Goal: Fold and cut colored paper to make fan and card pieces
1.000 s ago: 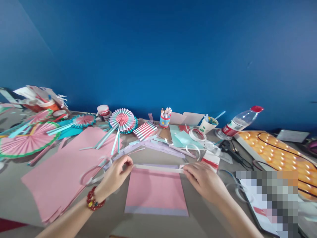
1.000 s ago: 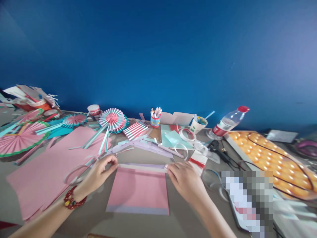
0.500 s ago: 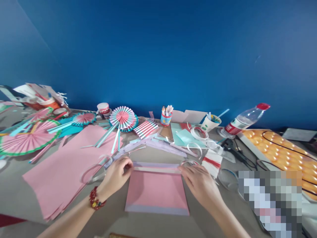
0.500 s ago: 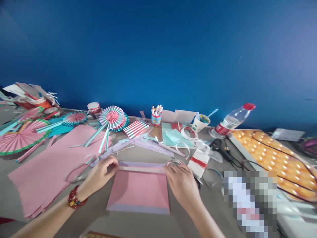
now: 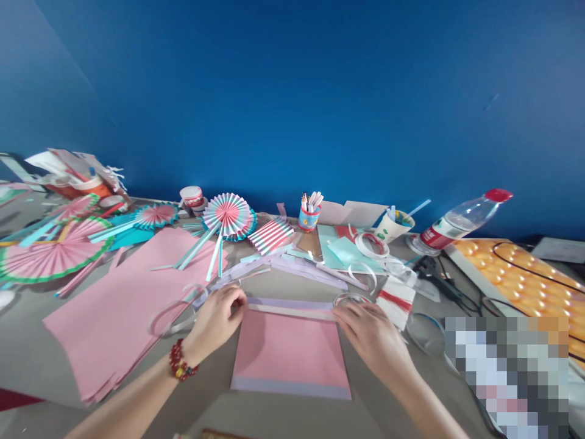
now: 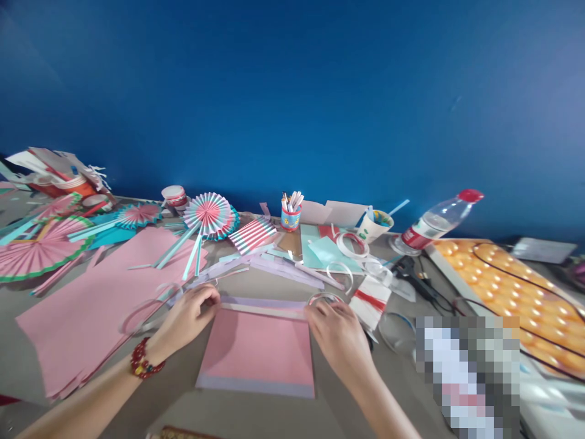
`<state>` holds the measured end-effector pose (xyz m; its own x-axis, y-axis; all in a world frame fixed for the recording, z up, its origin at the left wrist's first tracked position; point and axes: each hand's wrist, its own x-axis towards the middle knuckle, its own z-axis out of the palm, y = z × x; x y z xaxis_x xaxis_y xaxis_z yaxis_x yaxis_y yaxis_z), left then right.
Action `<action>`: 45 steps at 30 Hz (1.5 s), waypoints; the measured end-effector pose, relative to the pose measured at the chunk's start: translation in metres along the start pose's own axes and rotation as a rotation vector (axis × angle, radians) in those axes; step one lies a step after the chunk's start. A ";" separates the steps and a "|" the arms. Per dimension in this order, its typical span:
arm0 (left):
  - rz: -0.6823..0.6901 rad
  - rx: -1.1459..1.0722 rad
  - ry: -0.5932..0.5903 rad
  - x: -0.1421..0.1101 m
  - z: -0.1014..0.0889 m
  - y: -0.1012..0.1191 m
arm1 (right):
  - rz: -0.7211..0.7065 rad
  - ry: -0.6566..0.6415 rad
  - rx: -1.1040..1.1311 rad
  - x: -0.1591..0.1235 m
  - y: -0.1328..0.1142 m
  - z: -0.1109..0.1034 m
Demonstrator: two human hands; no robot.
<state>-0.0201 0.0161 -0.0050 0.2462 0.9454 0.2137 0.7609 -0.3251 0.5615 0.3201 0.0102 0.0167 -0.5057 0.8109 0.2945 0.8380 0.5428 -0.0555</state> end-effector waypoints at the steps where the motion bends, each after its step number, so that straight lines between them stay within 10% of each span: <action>1: -0.003 0.004 -0.003 0.001 0.000 0.000 | -0.010 -0.004 -0.011 0.001 0.000 -0.001; 45: -0.019 0.081 -0.094 0.011 -0.007 0.006 | -0.140 -0.102 -0.184 0.020 0.002 -0.002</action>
<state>-0.0174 0.0243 0.0063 0.2836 0.9507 0.1254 0.8113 -0.3076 0.4972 0.3121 0.0275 0.0248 -0.6299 0.7533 0.1892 0.7767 0.6102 0.1565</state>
